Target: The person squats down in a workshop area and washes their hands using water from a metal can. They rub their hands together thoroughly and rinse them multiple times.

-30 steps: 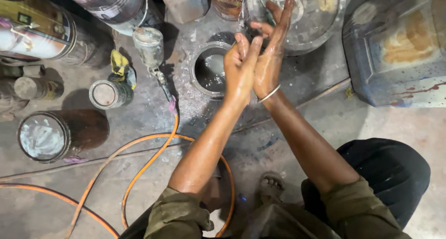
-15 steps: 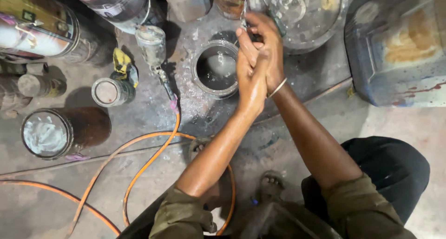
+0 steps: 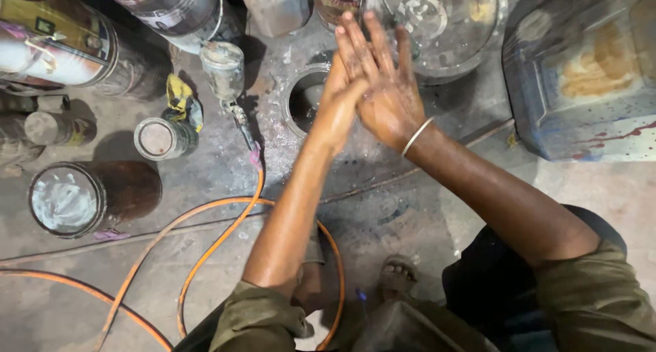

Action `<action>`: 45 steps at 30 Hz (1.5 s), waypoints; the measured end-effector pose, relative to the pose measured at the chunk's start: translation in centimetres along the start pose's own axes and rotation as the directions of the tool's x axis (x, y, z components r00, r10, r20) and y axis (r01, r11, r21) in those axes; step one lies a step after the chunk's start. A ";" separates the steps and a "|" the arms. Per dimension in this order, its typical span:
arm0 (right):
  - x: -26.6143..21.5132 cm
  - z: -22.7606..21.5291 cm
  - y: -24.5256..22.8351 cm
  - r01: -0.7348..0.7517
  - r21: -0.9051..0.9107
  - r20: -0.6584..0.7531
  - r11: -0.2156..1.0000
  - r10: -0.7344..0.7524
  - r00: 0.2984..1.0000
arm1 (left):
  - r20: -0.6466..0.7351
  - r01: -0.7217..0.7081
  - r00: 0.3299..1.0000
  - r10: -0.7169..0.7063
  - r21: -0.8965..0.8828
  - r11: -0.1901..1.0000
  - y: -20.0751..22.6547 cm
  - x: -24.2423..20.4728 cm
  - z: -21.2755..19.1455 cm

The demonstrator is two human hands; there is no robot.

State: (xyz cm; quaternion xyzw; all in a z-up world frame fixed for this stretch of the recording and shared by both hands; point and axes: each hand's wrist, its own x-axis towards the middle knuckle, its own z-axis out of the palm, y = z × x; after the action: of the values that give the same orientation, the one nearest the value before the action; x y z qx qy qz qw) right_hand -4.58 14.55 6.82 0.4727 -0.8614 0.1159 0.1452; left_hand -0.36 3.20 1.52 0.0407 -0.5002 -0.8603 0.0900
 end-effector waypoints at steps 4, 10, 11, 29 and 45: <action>-0.2 -0.1 -0.7 -0.050 0.022 0.005 0.999 0.050 0.999 | 0.039 -0.096 0.994 0.100 -0.098 0.991 -0.7 -1.3 -0.1; -0.7 -0.8 -2.2 -0.045 -0.021 0.041 0.999 0.046 0.998 | -0.152 -0.046 0.988 0.008 -0.254 0.966 -0.5 -0.8 1.0; -0.8 -0.7 -2.5 -0.020 -0.053 0.051 0.998 0.023 0.998 | -0.214 -0.030 0.976 -0.026 -0.254 0.967 -0.4 -0.7 0.9; 3.5 0.8 -2.6 0.319 0.197 0.130 0.927 -0.347 0.929 | -0.194 0.210 0.964 -0.182 0.975 0.074 5.4 0.0 3.8; 3.9 1.7 -3.0 0.249 0.241 0.144 0.938 -0.288 0.947 | -0.132 0.342 0.925 -0.357 0.698 0.629 3.9 6.4 -3.8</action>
State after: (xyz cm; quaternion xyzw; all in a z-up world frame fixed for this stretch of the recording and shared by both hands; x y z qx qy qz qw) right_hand -4.30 9.40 6.85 0.6078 -0.7798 0.1468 0.0297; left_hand -5.57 -3.14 3.10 0.1602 -0.7751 -0.6020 -0.1057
